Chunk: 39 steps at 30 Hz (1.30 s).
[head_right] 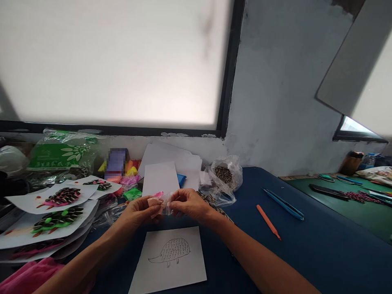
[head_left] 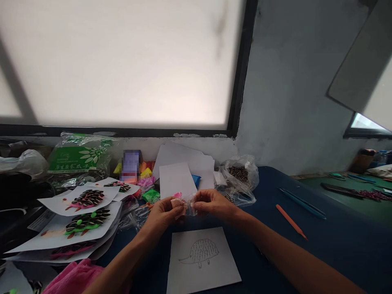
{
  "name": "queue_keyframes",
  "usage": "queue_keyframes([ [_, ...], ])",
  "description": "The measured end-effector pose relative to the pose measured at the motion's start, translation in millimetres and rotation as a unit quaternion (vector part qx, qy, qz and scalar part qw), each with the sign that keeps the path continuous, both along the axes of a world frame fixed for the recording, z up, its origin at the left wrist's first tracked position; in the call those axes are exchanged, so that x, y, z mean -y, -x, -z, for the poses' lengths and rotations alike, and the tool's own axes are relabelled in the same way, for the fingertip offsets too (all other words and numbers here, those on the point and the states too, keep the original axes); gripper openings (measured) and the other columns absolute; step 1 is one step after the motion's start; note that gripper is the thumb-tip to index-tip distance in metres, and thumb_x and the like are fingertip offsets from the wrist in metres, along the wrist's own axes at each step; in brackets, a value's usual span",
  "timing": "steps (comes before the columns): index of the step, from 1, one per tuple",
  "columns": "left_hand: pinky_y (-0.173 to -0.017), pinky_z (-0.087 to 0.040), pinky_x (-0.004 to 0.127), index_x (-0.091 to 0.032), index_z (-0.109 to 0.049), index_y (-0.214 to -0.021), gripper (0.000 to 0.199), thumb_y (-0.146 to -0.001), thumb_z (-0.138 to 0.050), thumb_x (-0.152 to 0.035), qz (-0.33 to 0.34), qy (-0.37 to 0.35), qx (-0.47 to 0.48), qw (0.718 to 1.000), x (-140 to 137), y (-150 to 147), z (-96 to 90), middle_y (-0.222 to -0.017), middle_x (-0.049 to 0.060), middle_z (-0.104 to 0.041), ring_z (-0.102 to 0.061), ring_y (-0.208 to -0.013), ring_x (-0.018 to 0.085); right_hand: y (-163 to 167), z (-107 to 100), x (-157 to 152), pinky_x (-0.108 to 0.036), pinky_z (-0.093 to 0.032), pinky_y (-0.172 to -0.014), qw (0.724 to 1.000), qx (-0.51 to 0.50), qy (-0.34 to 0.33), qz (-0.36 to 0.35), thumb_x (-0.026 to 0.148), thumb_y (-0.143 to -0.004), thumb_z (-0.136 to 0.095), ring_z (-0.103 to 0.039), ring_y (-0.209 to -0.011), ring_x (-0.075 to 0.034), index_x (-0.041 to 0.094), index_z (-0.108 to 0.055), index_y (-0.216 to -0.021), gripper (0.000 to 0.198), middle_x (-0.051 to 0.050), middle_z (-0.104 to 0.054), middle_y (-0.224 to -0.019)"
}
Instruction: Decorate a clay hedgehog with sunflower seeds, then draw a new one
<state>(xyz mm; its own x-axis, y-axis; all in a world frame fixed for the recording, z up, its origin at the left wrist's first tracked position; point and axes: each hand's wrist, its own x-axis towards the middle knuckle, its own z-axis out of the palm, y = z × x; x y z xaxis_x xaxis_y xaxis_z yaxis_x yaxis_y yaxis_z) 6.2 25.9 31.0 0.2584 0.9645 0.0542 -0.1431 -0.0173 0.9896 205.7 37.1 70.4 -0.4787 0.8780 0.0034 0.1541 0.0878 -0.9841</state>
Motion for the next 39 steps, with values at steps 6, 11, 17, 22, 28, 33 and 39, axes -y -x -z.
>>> queue_keyframes([
  [6, -0.064, -0.051, 0.026, -0.019, -0.061, -0.068, 0.034, -0.066, -0.083, -0.045, -0.025, -0.023, 0.001, 0.999, 2.0, -2.0, 0.9, -0.071, 0.0, -0.063, -0.062, -0.066, 0.017, -0.1, 10.1, -5.1, -0.021, -0.043, -0.054, 0.999, -0.015, 0.008, 0.028, 0.032, -0.084, -0.061, -0.054, -0.055, -0.009, 0.017, -0.057, -0.072, 0.02, 0.003, -0.058, -0.064],
  [11, -0.062, -0.052, 0.026, -0.018, -0.066, -0.071, 0.036, -0.066, -0.082, -0.05, -0.022, -0.009, 0.008, 1.0, 1.3, -3.1, 2.4, -0.069, 0.001, -0.064, -0.062, -0.062, 0.016, -3.0, 7.2, -3.3, -0.025, -0.049, -0.06, 0.999, -0.015, 0.03, -0.014, 0.028, -0.072, -0.073, -0.061, -0.064, -0.012, 0.017, -0.058, -0.079, 0.021, 0.001, -0.063, -0.073],
  [17, -0.065, -0.056, 0.028, -0.016, -0.073, -0.083, 0.044, -0.068, -0.082, -0.057, -0.008, 0.032, 0.021, 0.999, 1.8, -1.0, -1.4, -0.078, 0.005, -0.071, -0.067, -0.066, 0.018, -4.3, 7.0, -4.8, -0.021, -0.041, -0.056, 1.0, -0.007, 0.014, -0.024, 0.017, -0.071, -0.068, -0.052, -0.056, -0.008, 0.015, -0.064, -0.084, 0.014, 0.004, -0.061, -0.069],
  [22, -0.066, -0.058, 0.029, -0.014, -0.074, -0.086, 0.052, -0.064, -0.084, -0.06, -0.004, 0.049, 0.045, 0.998, 4.0, -4.9, -5.7, -0.081, 0.007, -0.073, -0.069, -0.069, 0.019, -4.1, 6.4, -3.9, -0.022, -0.041, -0.058, 0.999, 0.001, 0.006, -0.033, 0.02, -0.069, -0.073, -0.052, -0.06, -0.009, 0.015, -0.066, -0.082, 0.015, 0.004, -0.062, -0.069],
  [28, -0.07, -0.057, 0.027, -0.015, -0.073, -0.083, 0.049, -0.063, -0.085, -0.058, -0.016, 0.031, 0.069, 0.997, 6.0, -6.2, -9.3, -0.081, 0.005, -0.073, -0.068, -0.073, 0.018, 2.4, 11.2, -2.6, -0.022, -0.036, -0.056, 1.0, 0.004, -0.015, -0.009, 0.017, -0.067, -0.071, -0.049, -0.059, -0.009, 0.015, -0.063, -0.069, 0.008, 0.005, -0.056, -0.062],
  [33, -0.078, -0.057, 0.033, -0.015, -0.072, -0.091, 0.055, -0.059, -0.088, -0.057, -0.015, 0.036, 0.087, 0.995, 5.4, -6.9, -7.6, -0.084, 0.006, -0.074, -0.069, -0.076, 0.02, 6.3, 12.5, -1.1, -0.023, -0.04, -0.058, 1.0, -0.012, -0.014, 0.016, 0.013, -0.065, -0.065, -0.05, -0.058, -0.01, 0.017, -0.063, -0.078, 0.013, 0.005, -0.058, -0.063],
  [39, -0.075, -0.056, 0.03, -0.016, -0.07, -0.077, 0.043, -0.059, -0.091, -0.048, -0.01, 0.027, 0.097, 0.995, 5.5, -6.3, -8.0, -0.079, 0.003, -0.071, -0.066, -0.072, 0.017, 5.9, 7.9, -0.1, -0.022, -0.041, -0.056, 1.0, -0.028, 0.004, -0.003, 0.033, -0.075, -0.067, -0.051, -0.059, -0.01, 0.017, -0.063, -0.078, 0.017, 0.002, -0.061, -0.068],
])
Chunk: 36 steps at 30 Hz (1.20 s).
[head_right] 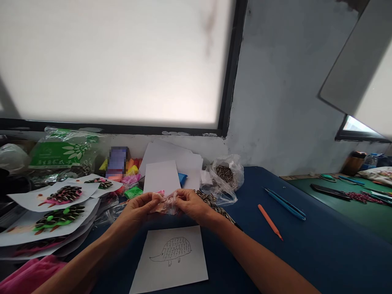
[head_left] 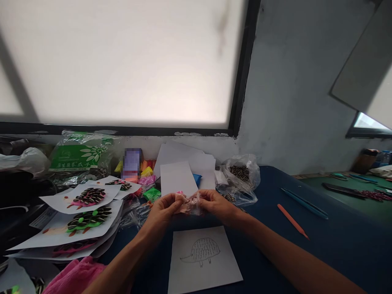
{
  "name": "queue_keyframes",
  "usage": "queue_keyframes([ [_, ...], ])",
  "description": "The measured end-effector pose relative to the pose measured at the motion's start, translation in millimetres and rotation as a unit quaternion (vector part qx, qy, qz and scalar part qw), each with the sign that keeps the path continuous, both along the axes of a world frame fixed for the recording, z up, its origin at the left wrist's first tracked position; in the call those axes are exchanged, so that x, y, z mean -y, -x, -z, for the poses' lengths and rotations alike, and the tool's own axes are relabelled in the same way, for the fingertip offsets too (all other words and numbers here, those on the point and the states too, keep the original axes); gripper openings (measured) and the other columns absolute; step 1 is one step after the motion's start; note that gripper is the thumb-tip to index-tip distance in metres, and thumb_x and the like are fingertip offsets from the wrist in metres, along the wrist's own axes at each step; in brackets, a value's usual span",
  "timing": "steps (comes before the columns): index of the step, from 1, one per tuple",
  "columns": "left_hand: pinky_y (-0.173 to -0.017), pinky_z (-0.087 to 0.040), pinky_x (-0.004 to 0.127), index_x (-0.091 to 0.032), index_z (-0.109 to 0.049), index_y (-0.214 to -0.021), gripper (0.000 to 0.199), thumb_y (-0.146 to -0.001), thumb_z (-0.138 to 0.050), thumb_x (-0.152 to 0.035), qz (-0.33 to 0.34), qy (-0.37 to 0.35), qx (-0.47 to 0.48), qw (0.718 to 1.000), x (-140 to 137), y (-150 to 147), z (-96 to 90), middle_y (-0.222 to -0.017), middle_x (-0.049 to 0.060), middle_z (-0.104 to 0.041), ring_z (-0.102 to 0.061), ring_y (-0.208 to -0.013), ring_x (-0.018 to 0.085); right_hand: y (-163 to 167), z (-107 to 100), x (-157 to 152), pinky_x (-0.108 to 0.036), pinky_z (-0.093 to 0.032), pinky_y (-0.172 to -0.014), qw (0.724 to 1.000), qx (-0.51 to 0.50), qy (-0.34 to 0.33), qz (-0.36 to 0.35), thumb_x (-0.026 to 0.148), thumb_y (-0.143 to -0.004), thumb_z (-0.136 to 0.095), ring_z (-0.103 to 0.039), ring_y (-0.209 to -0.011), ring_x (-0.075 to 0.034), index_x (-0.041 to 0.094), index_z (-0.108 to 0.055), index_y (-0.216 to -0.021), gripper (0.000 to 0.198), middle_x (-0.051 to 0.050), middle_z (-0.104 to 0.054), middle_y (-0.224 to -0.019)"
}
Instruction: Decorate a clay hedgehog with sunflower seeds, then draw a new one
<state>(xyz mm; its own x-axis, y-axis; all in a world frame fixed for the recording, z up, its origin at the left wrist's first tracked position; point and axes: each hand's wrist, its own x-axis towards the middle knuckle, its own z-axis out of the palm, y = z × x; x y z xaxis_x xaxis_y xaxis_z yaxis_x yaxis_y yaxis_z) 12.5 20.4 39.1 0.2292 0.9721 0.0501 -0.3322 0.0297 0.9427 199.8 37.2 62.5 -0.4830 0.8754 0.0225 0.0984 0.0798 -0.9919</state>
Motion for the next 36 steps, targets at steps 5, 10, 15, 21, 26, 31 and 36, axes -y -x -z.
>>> queue_keyframes([
  [5, -0.076, -0.056, 0.031, -0.015, -0.07, -0.073, 0.039, -0.069, -0.085, -0.052, 0.028, -0.008, -0.002, 1.0, 1.1, -0.6, 2.0, -0.076, 0.004, -0.07, -0.066, -0.074, 0.019, 1.4, 1.8, 0.1, -0.021, -0.039, -0.057, 1.0, -0.014, 0.003, 0.01, 0.041, -0.071, -0.076, -0.051, -0.058, -0.009, 0.017, -0.061, -0.077, 0.029, 0.004, -0.058, -0.064],
  [10, -0.073, -0.056, 0.03, -0.013, -0.073, -0.082, 0.044, -0.075, -0.079, -0.057, 0.037, 0.0, -0.009, 0.999, 0.0, -0.6, 5.2, -0.081, 0.008, -0.073, -0.068, -0.075, 0.02, 0.8, 0.3, 1.1, -0.022, -0.037, -0.055, 1.0, -0.003, 0.006, -0.009, 0.026, -0.069, -0.077, -0.05, -0.057, -0.009, 0.016, -0.061, -0.074, 0.019, 0.005, -0.057, -0.063],
  [15, -0.069, -0.058, 0.03, -0.013, -0.073, -0.084, 0.05, -0.072, -0.079, -0.061, 0.024, 0.019, -0.007, 1.0, 1.5, -0.9, 2.5, -0.084, 0.01, -0.074, -0.07, -0.074, 0.022, -5.4, -9.6, 4.1, -0.023, -0.04, -0.061, 0.998, 0.009, 0.014, -0.064, 0.012, -0.068, -0.071, -0.054, -0.065, -0.011, 0.015, -0.066, -0.08, 0.013, 0.002, -0.062, -0.072],
  [21, -0.066, -0.059, 0.031, -0.017, -0.07, -0.096, 0.057, -0.065, -0.082, -0.063, 0.015, 0.04, -0.01, 0.999, 3.4, -0.5, 0.0, -0.098, 0.009, -0.074, -0.072, -0.071, 0.021, -2.5, -5.5, 2.3, -0.024, -0.041, -0.06, 1.0, -0.008, -0.001, -0.009, 0.03, -0.078, -0.07, -0.052, -0.062, -0.01, 0.017, -0.064, -0.082, 0.015, 0.002, -0.06, -0.076],
  [26, -0.063, -0.057, 0.025, -0.017, -0.071, -0.089, 0.047, -0.07, -0.082, -0.058, 0.035, 0.029, -0.027, 0.999, 5.7, -2.1, 1.6, -0.092, 0.005, -0.071, -0.07, -0.069, 0.017, 1.5, 2.5, 1.9, -0.023, -0.038, -0.058, 1.0, -0.016, -0.001, 0.013, 0.05, -0.073, -0.076, -0.048, -0.059, -0.009, 0.015, -0.061, -0.075, 0.038, 0.002, -0.059, -0.069],
  [31, -0.066, -0.056, 0.026, -0.016, -0.072, -0.087, 0.044, -0.07, -0.083, -0.056, 0.045, 0.021, -0.038, 0.998, 4.6, -1.4, 3.2, -0.083, 0.005, -0.072, -0.07, -0.072, 0.019, 2.7, 6.1, 2.1, -0.023, -0.036, -0.053, 1.0, -0.008, 0.01, 0.009, 0.057, -0.061, -0.082, -0.046, -0.054, -0.008, 0.016, -0.056, -0.068, 0.049, 0.005, -0.055, -0.061],
  [36, -0.063, -0.056, 0.027, -0.016, -0.07, -0.072, 0.047, -0.067, -0.082, -0.061, 0.023, 0.02, -0.026, 0.999, 4.1, -4.3, 0.4, -0.067, 0.002, -0.068, -0.065, -0.062, 0.017, 1.3, 0.4, 3.0, -0.023, -0.037, -0.053, 0.999, 0.018, 0.031, -0.025, 0.048, -0.056, -0.088, -0.049, -0.053, -0.009, 0.016, -0.055, -0.067, 0.047, 0.006, -0.054, -0.058],
])
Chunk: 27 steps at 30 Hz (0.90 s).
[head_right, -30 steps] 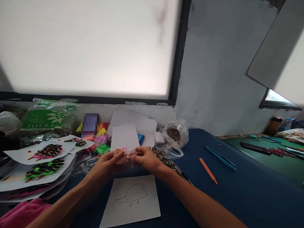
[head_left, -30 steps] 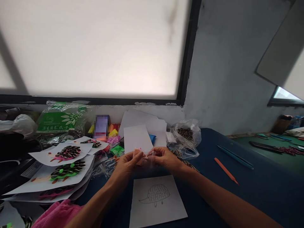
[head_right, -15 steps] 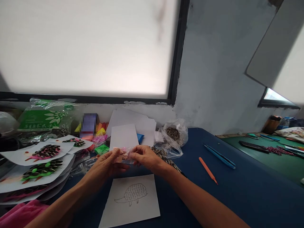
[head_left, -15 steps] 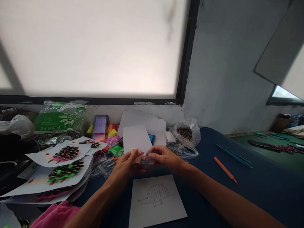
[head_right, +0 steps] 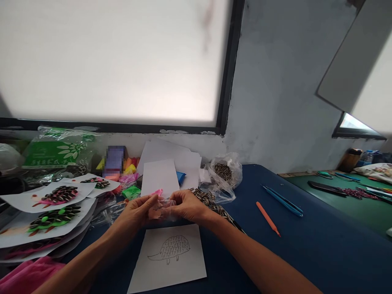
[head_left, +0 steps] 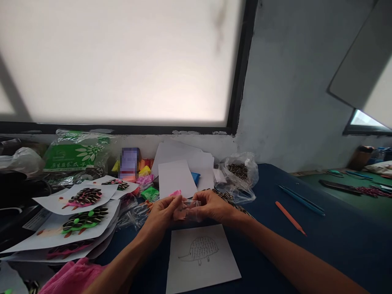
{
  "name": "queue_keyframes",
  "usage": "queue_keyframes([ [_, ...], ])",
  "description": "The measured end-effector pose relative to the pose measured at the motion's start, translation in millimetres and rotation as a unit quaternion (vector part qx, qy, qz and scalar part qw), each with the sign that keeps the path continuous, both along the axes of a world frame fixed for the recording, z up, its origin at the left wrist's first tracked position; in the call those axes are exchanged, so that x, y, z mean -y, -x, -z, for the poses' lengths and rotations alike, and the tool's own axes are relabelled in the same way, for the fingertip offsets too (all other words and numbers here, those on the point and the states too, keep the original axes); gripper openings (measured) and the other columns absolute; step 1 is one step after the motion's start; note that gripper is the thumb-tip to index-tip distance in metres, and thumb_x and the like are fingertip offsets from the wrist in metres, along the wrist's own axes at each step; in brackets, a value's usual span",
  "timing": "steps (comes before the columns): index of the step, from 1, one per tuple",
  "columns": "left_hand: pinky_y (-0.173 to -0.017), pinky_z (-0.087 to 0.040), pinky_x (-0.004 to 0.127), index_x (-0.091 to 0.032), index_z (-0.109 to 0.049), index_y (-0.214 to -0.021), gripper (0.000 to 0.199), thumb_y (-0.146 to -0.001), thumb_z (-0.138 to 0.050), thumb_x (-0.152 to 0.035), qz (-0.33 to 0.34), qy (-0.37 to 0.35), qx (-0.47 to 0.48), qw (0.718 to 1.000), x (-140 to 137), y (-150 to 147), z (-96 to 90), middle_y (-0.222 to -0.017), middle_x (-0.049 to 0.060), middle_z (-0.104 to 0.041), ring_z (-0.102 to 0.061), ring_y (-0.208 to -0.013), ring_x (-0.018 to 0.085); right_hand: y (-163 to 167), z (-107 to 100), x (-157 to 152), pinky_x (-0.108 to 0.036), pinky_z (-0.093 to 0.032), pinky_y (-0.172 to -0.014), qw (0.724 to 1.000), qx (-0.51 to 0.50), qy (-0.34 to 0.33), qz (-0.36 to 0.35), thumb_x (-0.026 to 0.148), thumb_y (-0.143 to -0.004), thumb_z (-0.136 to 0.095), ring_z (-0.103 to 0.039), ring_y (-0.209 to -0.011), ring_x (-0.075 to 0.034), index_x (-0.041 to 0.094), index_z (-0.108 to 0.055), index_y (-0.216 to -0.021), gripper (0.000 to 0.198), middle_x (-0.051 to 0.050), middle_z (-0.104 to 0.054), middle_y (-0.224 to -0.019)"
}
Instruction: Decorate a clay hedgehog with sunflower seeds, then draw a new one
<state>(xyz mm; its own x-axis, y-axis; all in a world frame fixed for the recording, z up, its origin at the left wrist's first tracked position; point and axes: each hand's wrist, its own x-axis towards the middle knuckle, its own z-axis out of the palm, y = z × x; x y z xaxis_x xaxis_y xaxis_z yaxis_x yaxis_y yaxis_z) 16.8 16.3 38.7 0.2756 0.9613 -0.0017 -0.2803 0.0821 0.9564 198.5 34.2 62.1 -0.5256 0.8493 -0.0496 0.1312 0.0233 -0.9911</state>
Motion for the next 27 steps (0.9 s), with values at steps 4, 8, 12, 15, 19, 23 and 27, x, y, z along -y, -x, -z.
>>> queue_keyframes([
  [4, -0.067, -0.056, 0.027, -0.016, -0.064, -0.058, 0.049, -0.07, -0.079, -0.061, 0.008, -0.009, 0.014, 1.0, 2.0, -2.3, -3.3, -0.06, 0.001, -0.065, -0.064, -0.062, 0.016, -0.8, -5.3, 1.7, -0.023, -0.037, -0.052, 1.0, 0.015, 0.002, -0.015, 0.041, -0.058, -0.088, -0.05, -0.054, -0.009, 0.016, -0.058, -0.07, 0.041, 0.005, -0.056, -0.059],
  [8, -0.073, -0.057, 0.031, -0.016, -0.071, -0.079, 0.047, -0.069, -0.08, -0.061, 0.018, 0.002, 0.011, 1.0, 0.0, 0.0, 0.6, -0.08, 0.006, -0.073, -0.069, -0.073, 0.021, -0.4, -3.9, 1.3, -0.023, -0.038, -0.054, 1.0, -0.001, -0.022, 0.009, 0.042, -0.065, -0.082, -0.049, -0.054, -0.01, 0.017, -0.059, -0.071, 0.035, 0.005, -0.054, -0.059],
  [12, -0.072, -0.057, 0.03, -0.015, -0.074, -0.094, 0.048, -0.063, -0.09, -0.048, 0.032, 0.011, -0.015, 0.999, -4.0, 4.8, 10.0, -0.086, 0.008, -0.074, -0.072, -0.073, 0.021, 2.1, -0.1, 1.1, -0.023, -0.037, -0.054, 0.997, -0.02, -0.055, 0.056, 0.045, -0.072, -0.076, -0.045, -0.054, -0.009, 0.017, -0.061, -0.074, 0.032, 0.006, -0.052, -0.06],
  [15, -0.069, -0.057, 0.029, -0.014, -0.074, -0.09, 0.044, -0.065, -0.089, -0.047, 0.037, 0.012, -0.024, 0.999, -5.6, 7.3, 15.3, -0.08, 0.007, -0.074, -0.072, -0.071, 0.02, 4.6, 1.8, 2.1, -0.023, -0.038, -0.055, 0.996, -0.027, -0.066, 0.059, 0.052, -0.074, -0.074, -0.045, -0.055, -0.009, 0.016, -0.064, -0.075, 0.037, 0.004, -0.054, -0.062],
  [19, -0.068, -0.058, 0.03, -0.013, -0.073, -0.086, 0.046, -0.062, -0.091, -0.048, 0.047, 0.014, -0.026, 0.998, -5.0, 7.1, 16.6, -0.08, 0.008, -0.074, -0.072, -0.071, 0.021, 5.2, 3.2, 2.2, -0.024, -0.038, -0.056, 0.995, -0.033, -0.077, 0.063, 0.056, -0.074, -0.073, -0.046, -0.057, -0.01, 0.016, -0.064, -0.072, 0.041, 0.003, -0.054, -0.062],
  [23, -0.069, -0.058, 0.028, -0.014, -0.072, -0.088, 0.045, -0.064, -0.089, -0.048, 0.046, 0.006, -0.021, 0.999, -1.8, 5.5, 11.5, -0.088, 0.008, -0.075, -0.072, -0.072, 0.02, 1.8, 1.4, 1.6, -0.025, -0.04, -0.059, 0.995, -0.027, -0.076, 0.066, 0.05, -0.072, -0.076, -0.05, -0.059, -0.011, 0.016, -0.065, -0.074, 0.037, 0.002, -0.058, -0.065],
  [27, -0.066, -0.058, 0.028, -0.017, -0.07, -0.095, 0.047, -0.071, -0.082, -0.056, 0.028, 0.002, -0.014, 1.0, 0.7, 3.3, 6.0, -0.095, 0.007, -0.074, -0.072, -0.071, 0.019, 0.9, -0.5, 3.1, -0.024, -0.041, -0.058, 0.995, -0.019, -0.068, 0.064, 0.045, -0.068, -0.079, -0.051, -0.06, -0.012, 0.017, -0.062, -0.073, 0.033, 0.002, -0.059, -0.066],
])
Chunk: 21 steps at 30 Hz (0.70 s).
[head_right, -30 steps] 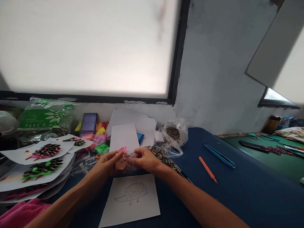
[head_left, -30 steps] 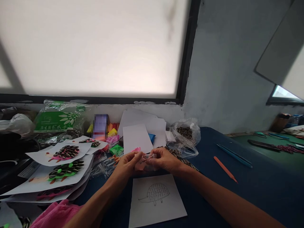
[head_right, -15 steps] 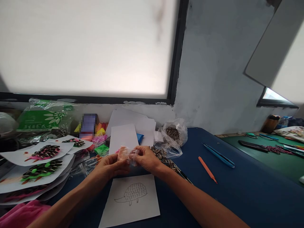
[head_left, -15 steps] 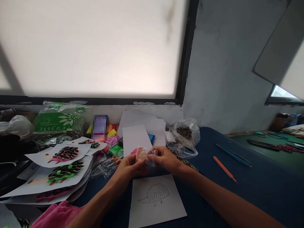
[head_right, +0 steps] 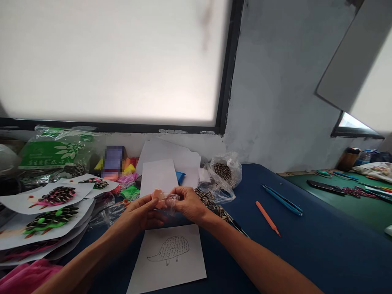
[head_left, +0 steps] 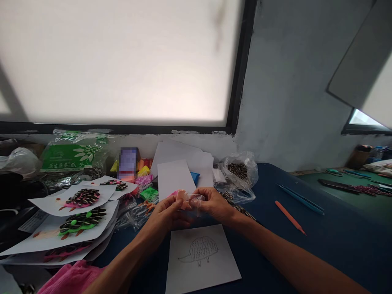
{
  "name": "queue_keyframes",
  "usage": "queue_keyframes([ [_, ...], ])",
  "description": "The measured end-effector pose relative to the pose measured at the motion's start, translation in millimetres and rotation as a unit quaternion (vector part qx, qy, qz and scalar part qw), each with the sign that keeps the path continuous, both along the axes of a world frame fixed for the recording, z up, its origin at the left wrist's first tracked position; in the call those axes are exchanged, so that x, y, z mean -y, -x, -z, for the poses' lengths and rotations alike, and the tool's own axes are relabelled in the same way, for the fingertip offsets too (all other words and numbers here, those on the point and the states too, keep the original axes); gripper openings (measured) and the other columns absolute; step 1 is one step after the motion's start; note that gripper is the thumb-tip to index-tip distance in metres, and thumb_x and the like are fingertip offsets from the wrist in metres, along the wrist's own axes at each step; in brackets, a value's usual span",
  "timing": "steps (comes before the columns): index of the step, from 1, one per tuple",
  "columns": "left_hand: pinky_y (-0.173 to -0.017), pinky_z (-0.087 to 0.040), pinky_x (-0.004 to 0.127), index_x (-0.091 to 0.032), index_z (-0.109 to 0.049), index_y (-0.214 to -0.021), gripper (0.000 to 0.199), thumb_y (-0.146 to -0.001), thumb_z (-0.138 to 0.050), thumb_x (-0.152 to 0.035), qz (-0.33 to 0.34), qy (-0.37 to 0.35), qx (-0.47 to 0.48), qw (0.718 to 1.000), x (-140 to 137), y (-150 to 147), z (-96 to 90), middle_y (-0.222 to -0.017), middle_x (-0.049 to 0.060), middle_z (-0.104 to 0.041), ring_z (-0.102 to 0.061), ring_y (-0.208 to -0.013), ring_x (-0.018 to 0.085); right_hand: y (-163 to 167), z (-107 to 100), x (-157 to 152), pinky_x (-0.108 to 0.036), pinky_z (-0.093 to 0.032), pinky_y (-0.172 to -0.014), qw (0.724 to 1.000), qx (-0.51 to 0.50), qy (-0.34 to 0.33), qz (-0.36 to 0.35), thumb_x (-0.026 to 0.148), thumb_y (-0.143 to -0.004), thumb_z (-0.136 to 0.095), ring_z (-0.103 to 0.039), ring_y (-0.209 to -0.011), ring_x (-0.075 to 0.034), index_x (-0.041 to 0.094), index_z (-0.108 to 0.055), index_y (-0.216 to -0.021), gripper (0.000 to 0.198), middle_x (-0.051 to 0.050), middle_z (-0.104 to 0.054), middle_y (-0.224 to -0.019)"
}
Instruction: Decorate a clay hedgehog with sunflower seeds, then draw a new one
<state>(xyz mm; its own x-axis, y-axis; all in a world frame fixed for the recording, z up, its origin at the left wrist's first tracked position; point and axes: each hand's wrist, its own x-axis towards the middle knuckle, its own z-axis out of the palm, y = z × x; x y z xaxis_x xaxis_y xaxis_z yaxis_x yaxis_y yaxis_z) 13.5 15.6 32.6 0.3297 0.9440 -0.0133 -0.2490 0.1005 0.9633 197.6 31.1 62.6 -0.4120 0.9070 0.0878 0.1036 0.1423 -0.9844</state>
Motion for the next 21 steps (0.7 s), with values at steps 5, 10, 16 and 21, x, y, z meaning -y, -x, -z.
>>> queue_keyframes([
  [5, -0.061, -0.058, 0.028, -0.017, -0.07, -0.086, 0.051, -0.07, -0.077, -0.065, -0.024, -0.005, -0.017, 1.0, 1.2, -6.1, 0.5, -0.08, 0.004, -0.073, -0.071, -0.063, 0.019, 3.5, 2.5, 1.1, -0.022, -0.036, -0.053, 1.0, 0.014, 0.005, -0.002, 0.043, -0.07, -0.077, -0.044, -0.055, -0.01, 0.017, -0.059, -0.068, 0.032, 0.004, -0.052, -0.059],
  [10, -0.061, -0.059, 0.031, -0.017, -0.068, -0.078, 0.055, -0.067, -0.076, -0.07, -0.019, -0.006, -0.034, 0.999, 1.6, -9.9, 3.7, -0.064, 0.003, -0.07, -0.071, -0.062, 0.023, 0.2, 4.5, -3.2, -0.022, -0.034, -0.052, 0.999, 0.05, -0.008, -0.008, 0.036, -0.068, -0.08, -0.045, -0.056, -0.01, 0.016, -0.06, -0.066, 0.029, 0.004, -0.052, -0.06],
  [16, -0.065, -0.058, 0.03, -0.017, -0.069, -0.082, 0.055, -0.067, -0.077, -0.069, -0.005, -0.01, -0.043, 0.999, 2.6, -6.0, 0.8, -0.075, 0.005, -0.073, -0.072, -0.067, 0.022, -0.9, 0.8, 0.1, -0.024, -0.04, -0.058, 0.998, 0.043, -0.045, -0.012, 0.035, -0.072, -0.077, -0.052, -0.063, -0.012, 0.017, -0.069, -0.092, 0.028, 0.003, -0.058, -0.069],
  [21, -0.056, -0.055, 0.027, -0.016, -0.071, -0.076, 0.049, -0.069, -0.079, -0.063, 0.005, -0.02, -0.067, 0.998, 2.0, -2.4, -1.9, -0.068, 0.005, -0.072, -0.07, -0.059, 0.021, 3.8, 3.1, 0.6, -0.028, -0.047, -0.066, 0.998, 0.013, -0.059, -0.025, 0.047, -0.076, -0.074, -0.06, -0.072, -0.016, 0.016, -0.073, -0.089, 0.034, -0.002, -0.067, -0.08],
])
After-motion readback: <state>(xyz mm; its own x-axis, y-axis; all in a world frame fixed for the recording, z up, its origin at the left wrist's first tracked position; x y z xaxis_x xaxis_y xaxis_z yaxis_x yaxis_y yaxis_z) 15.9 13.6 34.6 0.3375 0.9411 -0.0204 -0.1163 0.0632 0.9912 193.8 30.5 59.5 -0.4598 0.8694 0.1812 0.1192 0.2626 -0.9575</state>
